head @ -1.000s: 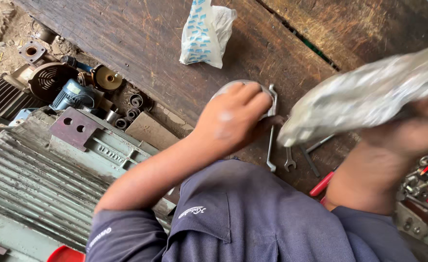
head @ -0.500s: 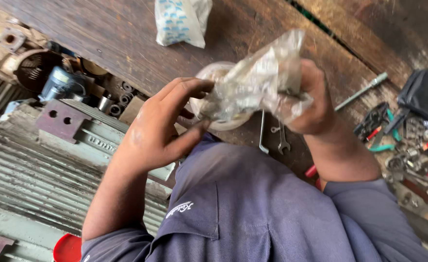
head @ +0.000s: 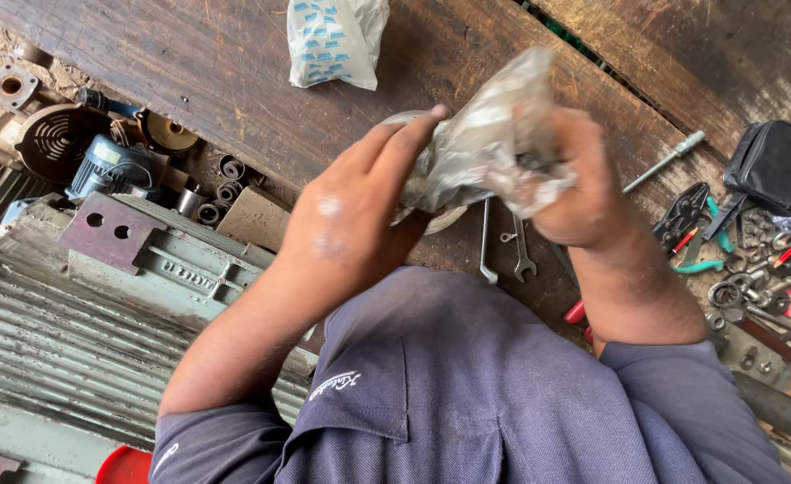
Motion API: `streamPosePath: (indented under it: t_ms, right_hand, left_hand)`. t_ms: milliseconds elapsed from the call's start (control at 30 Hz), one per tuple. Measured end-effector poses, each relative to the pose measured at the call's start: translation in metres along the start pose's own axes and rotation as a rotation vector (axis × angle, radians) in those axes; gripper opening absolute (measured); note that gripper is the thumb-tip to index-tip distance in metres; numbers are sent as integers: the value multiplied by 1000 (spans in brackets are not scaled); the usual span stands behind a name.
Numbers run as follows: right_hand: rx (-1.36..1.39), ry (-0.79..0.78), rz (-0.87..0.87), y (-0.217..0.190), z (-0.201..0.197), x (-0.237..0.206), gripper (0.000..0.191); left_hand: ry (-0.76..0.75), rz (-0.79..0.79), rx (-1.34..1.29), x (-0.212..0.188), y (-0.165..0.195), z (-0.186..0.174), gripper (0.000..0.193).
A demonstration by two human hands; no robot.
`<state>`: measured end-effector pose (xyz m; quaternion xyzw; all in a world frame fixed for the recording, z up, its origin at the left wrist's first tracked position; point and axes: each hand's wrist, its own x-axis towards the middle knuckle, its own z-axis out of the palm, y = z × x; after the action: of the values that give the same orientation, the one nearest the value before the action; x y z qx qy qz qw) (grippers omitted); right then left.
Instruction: The person sits on the floor working on an electric motor's terminal box, using wrenches to loosen and tighten the terminal bolts and repositioning the terminal plate by hand. They then move the motor aside, pick up crimping pliers from the workbench, and handle a plastic bag of small parts.
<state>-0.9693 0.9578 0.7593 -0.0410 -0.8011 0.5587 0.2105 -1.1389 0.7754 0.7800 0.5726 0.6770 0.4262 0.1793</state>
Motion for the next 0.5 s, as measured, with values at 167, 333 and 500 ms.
streamPosePath:
  t_ms: [167, 333, 500]
  right_hand:
    - [-82, -272, 268, -13, -11, 2, 41]
    - [-197, -37, 285, 13, -38, -66, 38]
    - [-1112, -311, 355, 82, 12, -159, 47]
  left_hand:
    - [-58, 54, 140, 17, -3, 10, 60]
    - [-44, 25, 217, 20, -10, 5, 37]
    - [-16, -26, 139, 21, -12, -1, 38]
